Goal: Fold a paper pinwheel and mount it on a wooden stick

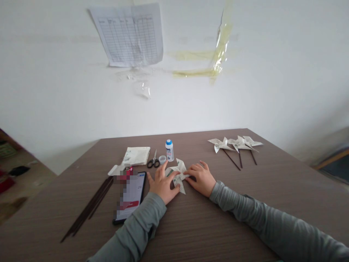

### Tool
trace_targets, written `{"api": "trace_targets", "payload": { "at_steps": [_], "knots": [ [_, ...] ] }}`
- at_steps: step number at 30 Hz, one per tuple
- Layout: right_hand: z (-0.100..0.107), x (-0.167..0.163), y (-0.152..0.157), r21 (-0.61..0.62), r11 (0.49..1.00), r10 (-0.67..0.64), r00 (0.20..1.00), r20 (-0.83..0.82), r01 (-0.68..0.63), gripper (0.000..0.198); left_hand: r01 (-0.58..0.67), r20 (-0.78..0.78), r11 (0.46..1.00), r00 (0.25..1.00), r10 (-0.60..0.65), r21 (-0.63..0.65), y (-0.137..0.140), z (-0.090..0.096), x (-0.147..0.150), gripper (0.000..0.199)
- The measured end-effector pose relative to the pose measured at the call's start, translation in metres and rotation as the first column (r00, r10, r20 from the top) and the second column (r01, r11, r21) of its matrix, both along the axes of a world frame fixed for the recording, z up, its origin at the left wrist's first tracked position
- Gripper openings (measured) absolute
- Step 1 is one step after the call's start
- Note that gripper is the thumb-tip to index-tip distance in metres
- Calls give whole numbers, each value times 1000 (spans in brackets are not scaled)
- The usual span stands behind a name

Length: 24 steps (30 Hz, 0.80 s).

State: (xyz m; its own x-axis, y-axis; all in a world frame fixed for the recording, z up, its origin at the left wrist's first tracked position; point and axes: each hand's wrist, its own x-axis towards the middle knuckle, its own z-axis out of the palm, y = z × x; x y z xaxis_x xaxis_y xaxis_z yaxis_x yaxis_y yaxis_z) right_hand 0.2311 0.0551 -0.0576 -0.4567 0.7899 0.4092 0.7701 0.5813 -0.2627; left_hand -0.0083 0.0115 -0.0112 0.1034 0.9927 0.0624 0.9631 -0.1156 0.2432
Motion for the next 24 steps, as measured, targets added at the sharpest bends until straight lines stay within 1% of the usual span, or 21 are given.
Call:
{"api": "trace_targets", "payload": {
  "at_steps": [3, 9, 13, 17, 19, 21, 24],
  "knots": [
    [-1, 0, 1, 19, 1000, 0, 1000, 1, 0, 23, 12, -5, 1000, 1000, -12, -10, -1, 2, 0, 51],
    [0, 0, 0, -1, 1000, -6, 1000, 0, 6, 21, -12, -33, 999, 999, 11, -30, -4, 11, 5, 50],
    [0, 1, 0, -14, 1000, 7, 1000, -4, -7, 21, -14, -25, 1000, 1000, 14, 2, -2, 4, 3, 51],
    [0, 2, 0, 7, 1000, 7, 1000, -10, -7, 23, -6, 7, 999, 1000, 6, 43, 2, -8, -3, 68],
    [1, 2, 0, 14, 1000, 9, 1000, -9, -9, 23, -1, 17, 999, 1000, 0, 48, 3, -10, -5, 68],
    [1, 2, -1, 12, 1000, 12, 1000, -9, -11, 24, -1, 23, 999, 1000, 0, 35, 3, -9, -5, 63],
    [1, 2, -1, 4, 1000, 7, 1000, -12, -7, 23, -5, 18, 1000, 1000, 5, 0, 2, -1, -2, 59]
  ]
}}
